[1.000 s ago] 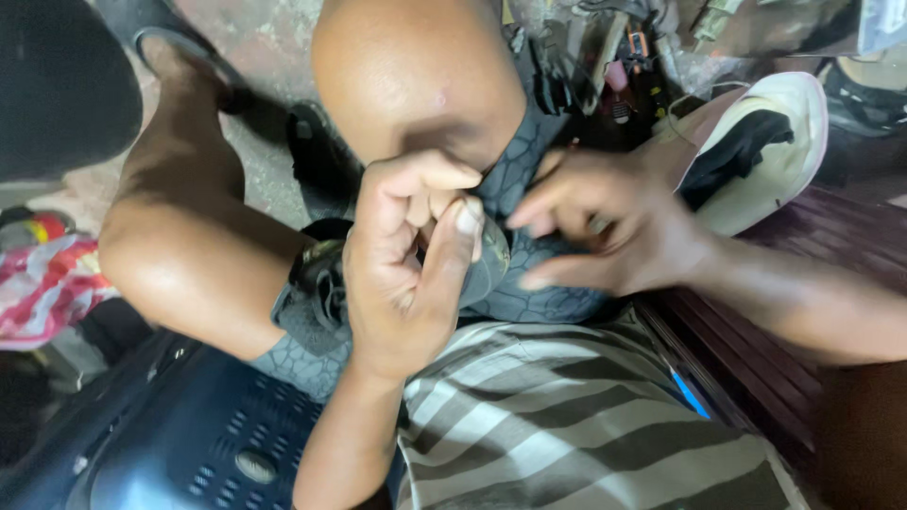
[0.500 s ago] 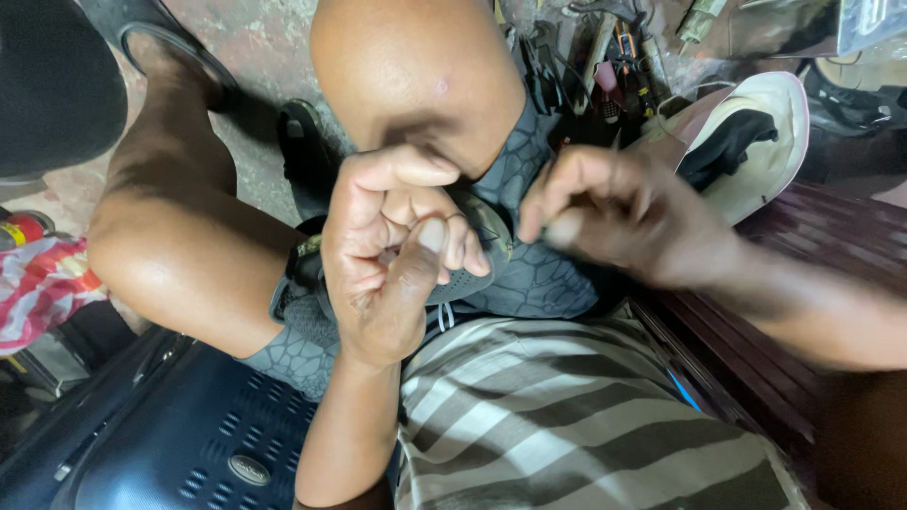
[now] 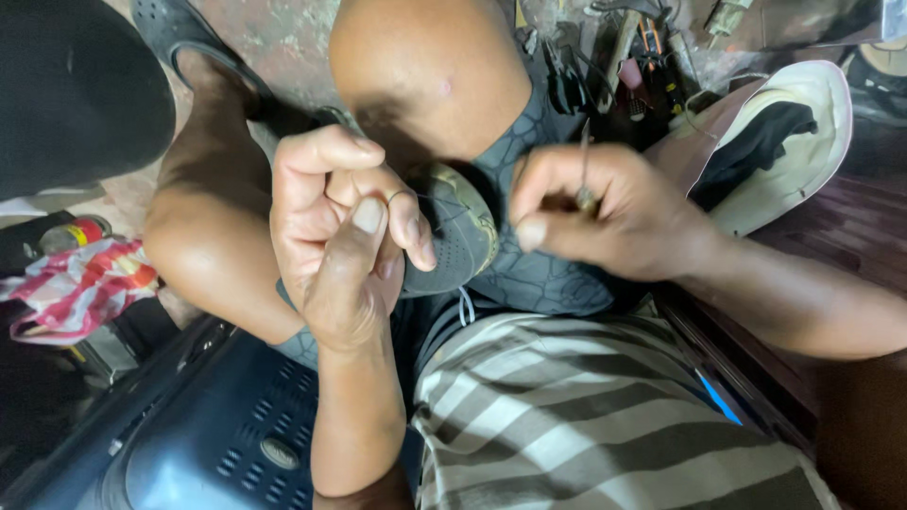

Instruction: The person sits on the floor and sews the sole of a black sneaker using a needle and thread. They repeatedly pass the needle through the shoe's sole and upper, pulling the thread to secure the stitching.

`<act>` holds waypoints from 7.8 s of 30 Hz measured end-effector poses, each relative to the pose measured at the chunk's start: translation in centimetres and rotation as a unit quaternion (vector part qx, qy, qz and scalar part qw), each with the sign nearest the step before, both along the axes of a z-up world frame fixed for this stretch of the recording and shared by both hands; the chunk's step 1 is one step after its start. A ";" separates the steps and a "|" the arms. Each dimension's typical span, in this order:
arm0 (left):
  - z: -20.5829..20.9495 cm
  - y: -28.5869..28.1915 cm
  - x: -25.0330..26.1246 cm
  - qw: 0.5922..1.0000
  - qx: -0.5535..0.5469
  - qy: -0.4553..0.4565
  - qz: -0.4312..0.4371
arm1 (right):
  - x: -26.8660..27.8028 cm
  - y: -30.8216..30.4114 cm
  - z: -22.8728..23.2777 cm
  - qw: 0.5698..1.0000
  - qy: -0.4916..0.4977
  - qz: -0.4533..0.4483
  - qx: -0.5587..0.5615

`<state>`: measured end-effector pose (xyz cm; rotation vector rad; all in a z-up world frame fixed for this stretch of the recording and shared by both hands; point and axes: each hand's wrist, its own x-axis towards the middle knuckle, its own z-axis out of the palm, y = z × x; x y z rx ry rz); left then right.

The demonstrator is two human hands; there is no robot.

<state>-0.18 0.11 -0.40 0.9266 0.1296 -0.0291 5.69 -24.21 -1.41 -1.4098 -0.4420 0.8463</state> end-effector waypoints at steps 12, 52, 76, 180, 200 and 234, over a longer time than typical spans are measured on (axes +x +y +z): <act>1.8 4.9 -1.4 0.978 -0.179 -0.100 0.031 | -0.9 4.7 2.0 0.994 0.100 0.051 -0.012; -1.0 2.8 -0.4 0.998 -0.041 -0.048 0.002 | 1.6 3.4 0.0 0.993 0.070 0.090 0.016; -1.6 1.0 -0.9 0.999 -0.027 -0.009 -0.046 | 1.1 2.0 1.1 0.986 -0.162 0.028 -0.036; 4.9 -3.4 0.7 0.905 0.406 -0.082 -0.097 | 8.9 -8.5 3.5 0.750 -0.512 0.055 -0.414; 1.8 -4.3 -1.4 0.921 0.375 -0.097 -0.041 | -0.9 -4.3 1.8 0.976 -0.088 -0.061 -0.189; 0.0 5.3 -12.4 0.850 0.492 0.155 0.111 | 0.6 -2.9 -1.8 0.987 -0.034 -0.146 -0.059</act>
